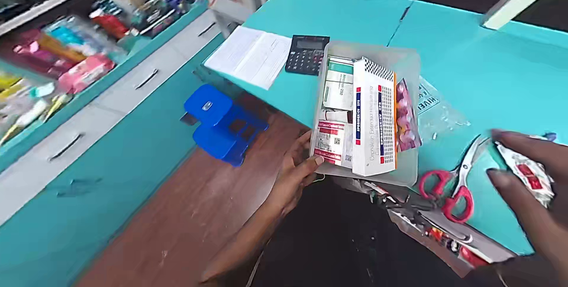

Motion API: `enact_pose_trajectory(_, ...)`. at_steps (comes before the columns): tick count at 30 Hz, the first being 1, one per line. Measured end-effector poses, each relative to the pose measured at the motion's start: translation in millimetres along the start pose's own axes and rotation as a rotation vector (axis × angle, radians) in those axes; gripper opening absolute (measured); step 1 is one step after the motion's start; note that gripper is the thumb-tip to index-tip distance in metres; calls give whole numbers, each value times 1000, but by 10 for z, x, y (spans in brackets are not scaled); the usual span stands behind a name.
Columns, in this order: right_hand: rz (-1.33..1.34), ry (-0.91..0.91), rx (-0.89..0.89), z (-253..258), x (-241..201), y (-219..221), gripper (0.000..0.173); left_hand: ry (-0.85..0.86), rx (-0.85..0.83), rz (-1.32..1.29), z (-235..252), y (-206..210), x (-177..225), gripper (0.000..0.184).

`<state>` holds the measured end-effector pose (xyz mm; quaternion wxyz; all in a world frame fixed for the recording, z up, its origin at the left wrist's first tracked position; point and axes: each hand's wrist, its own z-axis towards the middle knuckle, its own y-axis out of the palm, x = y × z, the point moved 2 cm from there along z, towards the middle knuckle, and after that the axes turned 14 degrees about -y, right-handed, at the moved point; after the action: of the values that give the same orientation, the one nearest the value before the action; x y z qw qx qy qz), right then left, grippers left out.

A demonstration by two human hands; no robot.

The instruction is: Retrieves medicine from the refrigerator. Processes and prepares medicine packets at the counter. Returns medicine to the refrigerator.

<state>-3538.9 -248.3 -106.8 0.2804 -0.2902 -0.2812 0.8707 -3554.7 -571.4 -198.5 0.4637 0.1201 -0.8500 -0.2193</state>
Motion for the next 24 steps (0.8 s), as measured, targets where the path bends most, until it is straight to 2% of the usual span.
enact_pose_trajectory(2,62,-220,-64,615,-395,562,28,-51,-80,47,231,-86,261,75)
enact_pose_trajectory(5,-288,-333,-436,1245,-564,1340,35,-122,-157,132,523,-187,569,74)
enact_pose_trajectory(7,-487,-222,-728,1442,-510,1663,45,-192,-181,185,705,-257,719,77)
enact_pose_trajectory(9,-563,-43,-986,1598,-486,1809,51,-270,-192,207,831,-290,812,77)
enact_pose_trajectory(12,-552,150,-1182,1802,-380,1861,64,-350,-223,207,1003,-266,905,75)
enact_pose_trajectory(17,-430,353,-1224,1911,-73,1803,62,-426,-286,224,1234,-182,893,66)
enact_pose_trajectory(19,-369,422,-1198,1938,80,1724,54,-435,-283,237,1302,-127,869,65)
enact_pose_trajectory(24,-157,423,-826,1861,443,1325,17,-449,-283,209,1396,66,830,59)
